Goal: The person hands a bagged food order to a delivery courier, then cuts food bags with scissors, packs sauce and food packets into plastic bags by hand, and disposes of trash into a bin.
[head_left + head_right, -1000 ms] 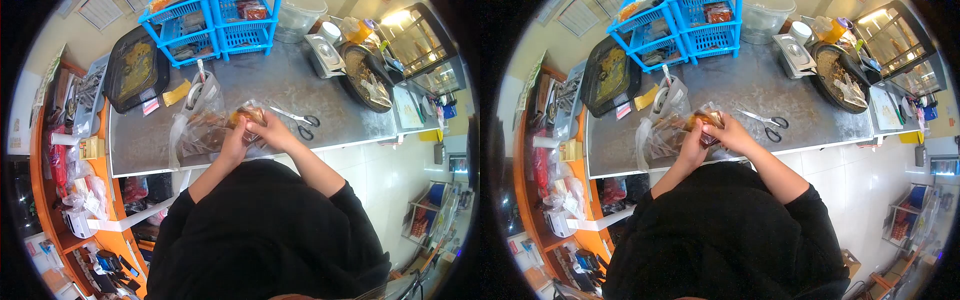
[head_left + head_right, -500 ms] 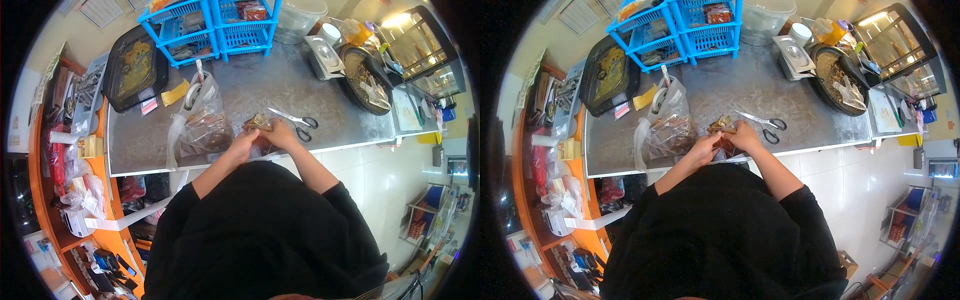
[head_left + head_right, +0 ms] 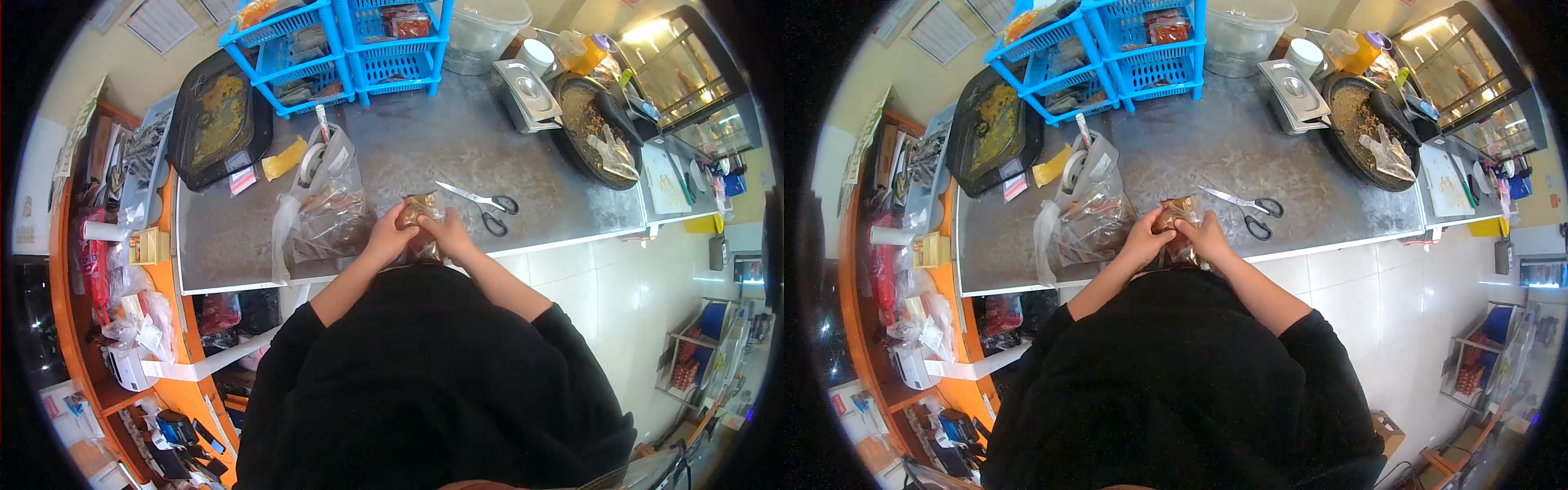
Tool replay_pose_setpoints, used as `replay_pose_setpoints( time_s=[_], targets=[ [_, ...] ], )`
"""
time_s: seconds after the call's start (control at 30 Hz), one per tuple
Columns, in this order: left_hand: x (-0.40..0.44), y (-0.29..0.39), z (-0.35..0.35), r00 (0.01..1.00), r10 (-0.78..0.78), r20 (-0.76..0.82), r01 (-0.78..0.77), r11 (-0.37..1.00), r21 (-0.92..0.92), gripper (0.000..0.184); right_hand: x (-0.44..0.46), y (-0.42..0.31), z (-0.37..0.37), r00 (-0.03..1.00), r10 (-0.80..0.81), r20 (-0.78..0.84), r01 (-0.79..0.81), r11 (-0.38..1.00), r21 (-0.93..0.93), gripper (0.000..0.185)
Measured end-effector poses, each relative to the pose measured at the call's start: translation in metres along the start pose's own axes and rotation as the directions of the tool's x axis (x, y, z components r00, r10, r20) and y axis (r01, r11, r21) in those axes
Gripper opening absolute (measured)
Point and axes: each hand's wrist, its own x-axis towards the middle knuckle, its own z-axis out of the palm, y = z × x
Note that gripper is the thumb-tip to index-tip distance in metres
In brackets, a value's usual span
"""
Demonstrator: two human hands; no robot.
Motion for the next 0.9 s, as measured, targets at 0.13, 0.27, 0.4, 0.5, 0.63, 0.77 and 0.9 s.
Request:
replay_pose_setpoints(
  time_s=[0.13,0.27,0.4,0.5,0.63,0.77,0.9],
  targets=[
    [-0.016,0.043,-0.011,0.99,0.104,-0.096,-0.106,0.994,-0.017,0.083,-0.006,-0.029,-0.021,0.92,-0.025,0.392,-0.206,0.818,0.537,0.081],
    [-0.03,0.056,-0.009,0.951,0.282,-0.129,-0.31,0.861,-0.402,0.072,-0.059,-0.069,-0.02,0.936,-0.012,0.352,-0.205,0.795,0.571,0.077],
    [-0.045,0.069,-0.028,0.966,0.176,0.188,0.008,0.708,-0.706,0.049,-0.066,-0.055,-0.024,0.916,-0.18,0.358,0.124,0.977,0.173,0.075],
    [-0.042,0.061,-0.031,0.957,0.129,0.259,0.086,0.728,-0.68,0.041,-0.072,-0.066,-0.034,0.933,-0.135,0.333,0.212,0.955,-0.206,0.077],
    [-0.041,0.068,-0.027,0.937,0.113,0.33,0.151,0.72,-0.677,0.047,-0.053,-0.078,-0.033,0.844,-0.525,0.108,0.532,0.844,-0.059,0.065],
    [-0.043,0.07,-0.022,0.965,0.014,0.264,0.173,0.721,-0.671,0.06,-0.046,-0.078,-0.03,0.834,-0.328,0.444,0.301,0.945,0.132,0.043],
    [-0.054,0.069,-0.022,0.961,-0.138,0.239,0.259,0.753,-0.605,0.074,-0.05,-0.058,-0.015,0.919,-0.217,0.33,0.161,0.969,0.187,0.045]
  ],
)
